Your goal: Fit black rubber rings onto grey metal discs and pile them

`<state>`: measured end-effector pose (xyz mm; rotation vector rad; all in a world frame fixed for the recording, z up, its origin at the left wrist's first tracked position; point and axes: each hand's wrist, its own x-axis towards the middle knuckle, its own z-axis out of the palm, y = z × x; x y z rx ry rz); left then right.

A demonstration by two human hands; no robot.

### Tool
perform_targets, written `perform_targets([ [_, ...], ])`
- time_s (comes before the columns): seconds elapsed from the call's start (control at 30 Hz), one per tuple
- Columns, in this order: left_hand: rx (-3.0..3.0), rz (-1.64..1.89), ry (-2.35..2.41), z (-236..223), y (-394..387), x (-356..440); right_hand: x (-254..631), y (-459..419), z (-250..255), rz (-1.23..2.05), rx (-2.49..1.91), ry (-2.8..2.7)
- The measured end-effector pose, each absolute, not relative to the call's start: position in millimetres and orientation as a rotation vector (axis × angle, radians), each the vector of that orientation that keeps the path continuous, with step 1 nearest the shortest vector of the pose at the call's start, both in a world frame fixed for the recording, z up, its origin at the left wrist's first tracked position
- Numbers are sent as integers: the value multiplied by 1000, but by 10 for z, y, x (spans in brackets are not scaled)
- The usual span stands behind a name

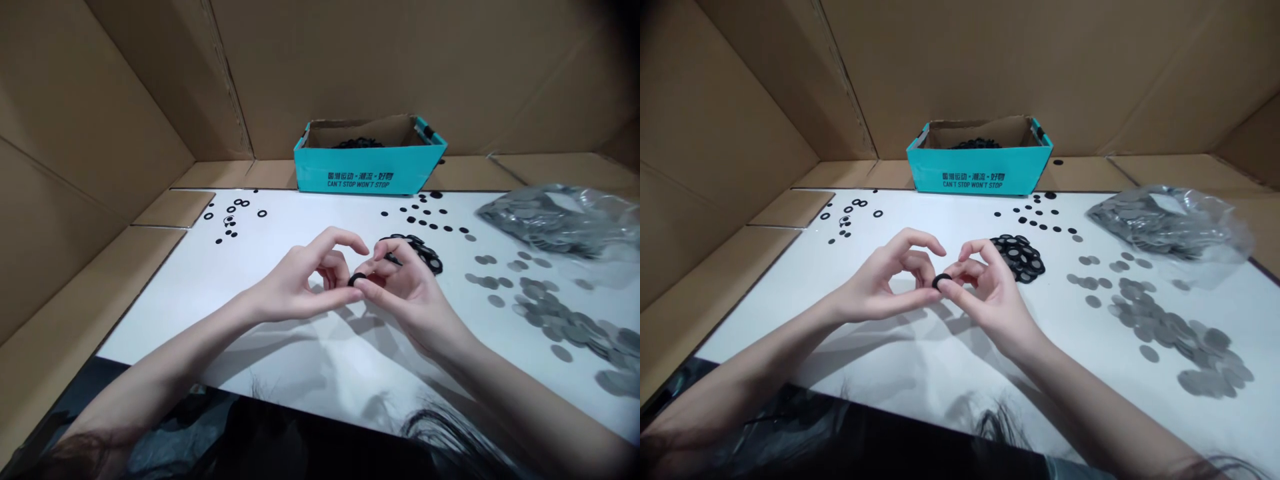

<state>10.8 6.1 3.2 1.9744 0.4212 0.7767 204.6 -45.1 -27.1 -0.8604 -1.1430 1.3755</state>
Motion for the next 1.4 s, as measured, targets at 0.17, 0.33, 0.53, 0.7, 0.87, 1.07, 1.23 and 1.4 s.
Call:
perform_targets([
  [0.17, 2010, 885, 511, -51, 8, 156, 2026, -460, -306, 1327, -862, -1078],
  [0.33, 1938, 780, 475, 24, 28, 128, 2021, -487, -258, 1265, -861, -1160],
  [0.53, 1821, 663, 400, 64, 121, 56, 2049, -474, -210, 1220, -932, -1292],
  [0.7, 1775, 684, 435, -20, 188, 55, 2049, -475, -200, 1073, -966, -1375],
  [0.87, 1822, 694, 461, -64, 243, 49, 2088, -457, -194, 936, -1030, -1477],
  [1.07, 1868, 850, 607, -14, 407, -119, 2506, -302, -3, 656, -1204, -1547],
  [1.23, 1848, 977, 727, 119, 544, -284, 2959, -159, -115, 279, -1458, -1665],
  [1.4, 1876, 980, 815, 182, 567, -371, 3123, -21, -443, 225, -1663, -1726],
])
